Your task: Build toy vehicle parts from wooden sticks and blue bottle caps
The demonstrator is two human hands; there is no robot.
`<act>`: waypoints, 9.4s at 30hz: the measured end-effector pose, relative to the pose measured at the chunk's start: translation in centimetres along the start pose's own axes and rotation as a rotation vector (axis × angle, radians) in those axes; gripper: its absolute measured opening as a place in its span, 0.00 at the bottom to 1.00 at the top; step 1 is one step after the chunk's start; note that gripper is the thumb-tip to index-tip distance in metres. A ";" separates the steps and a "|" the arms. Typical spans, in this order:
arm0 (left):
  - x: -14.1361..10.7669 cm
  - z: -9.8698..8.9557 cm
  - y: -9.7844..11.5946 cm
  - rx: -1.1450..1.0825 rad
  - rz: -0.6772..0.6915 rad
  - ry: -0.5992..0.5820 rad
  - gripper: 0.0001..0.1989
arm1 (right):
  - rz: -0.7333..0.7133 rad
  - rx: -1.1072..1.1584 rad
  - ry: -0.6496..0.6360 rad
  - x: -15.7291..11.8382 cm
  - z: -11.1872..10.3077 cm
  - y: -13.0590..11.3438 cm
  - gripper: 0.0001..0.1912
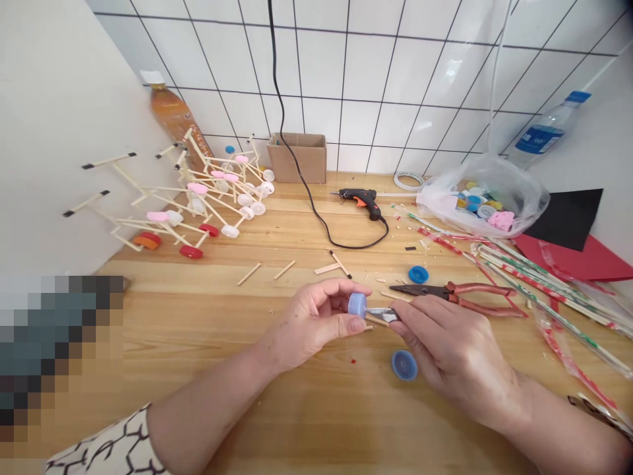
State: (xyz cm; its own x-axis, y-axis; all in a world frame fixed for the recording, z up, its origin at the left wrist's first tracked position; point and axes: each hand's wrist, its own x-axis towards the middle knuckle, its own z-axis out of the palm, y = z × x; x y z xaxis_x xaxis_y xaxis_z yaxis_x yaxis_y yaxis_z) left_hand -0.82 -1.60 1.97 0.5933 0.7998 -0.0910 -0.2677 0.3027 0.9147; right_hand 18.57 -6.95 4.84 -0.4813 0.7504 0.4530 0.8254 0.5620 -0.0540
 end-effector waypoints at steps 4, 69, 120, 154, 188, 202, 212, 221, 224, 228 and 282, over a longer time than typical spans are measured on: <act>-0.1 0.0 0.0 0.021 -0.001 -0.001 0.14 | -0.035 -0.092 0.017 0.0 0.0 -0.2 0.14; 0.2 -0.2 -0.2 -0.164 -0.021 -0.086 0.16 | 0.033 0.186 0.040 -0.4 0.6 0.4 0.08; -0.5 0.0 -0.1 -0.195 -0.129 -0.146 0.16 | -0.095 0.068 0.090 -0.3 0.9 0.6 0.11; 0.0 -0.4 -0.1 -0.307 -0.218 -0.191 0.15 | -0.094 0.292 -0.015 -0.2 0.7 1.1 0.08; -0.2 -0.1 0.0 -0.239 -0.346 -0.218 0.18 | -0.172 0.240 0.001 -0.4 1.1 1.5 0.10; -0.2 -0.5 0.3 -0.233 -0.313 -0.239 0.15 | -0.090 0.303 0.016 -0.3 1.1 1.0 0.08; -0.2 -0.2 0.0 -0.268 -0.359 -0.210 0.16 | -0.127 0.354 -0.055 0.1 0.8 1.7 0.09; -0.3 -0.3 0.0 -0.263 -0.353 -0.208 0.16 | -0.147 0.307 -0.053 0.0 1.0 1.5 0.10; -0.3 -0.2 -0.1 -0.266 -0.350 -0.199 0.16 | -0.142 0.282 -0.045 -0.1 0.9 1.5 0.10; -0.3 -0.2 -0.1 -0.269 -0.381 -0.209 0.16 | -0.182 0.254 -0.039 -0.2 1.0 1.6 0.09; 0.0 -0.8 -0.4 -0.344 -0.486 -0.335 0.18 | -0.186 0.283 -0.036 -0.3 1.5 1.3 0.09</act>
State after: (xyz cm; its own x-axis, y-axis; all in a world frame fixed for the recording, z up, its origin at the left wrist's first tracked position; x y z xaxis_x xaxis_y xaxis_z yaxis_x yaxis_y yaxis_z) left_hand -1.30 -1.27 1.28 0.8951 0.3450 -0.2823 -0.1048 0.7784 0.6189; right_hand 19.40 -5.94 3.27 -0.6301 0.6352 0.4467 0.6107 0.7606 -0.2203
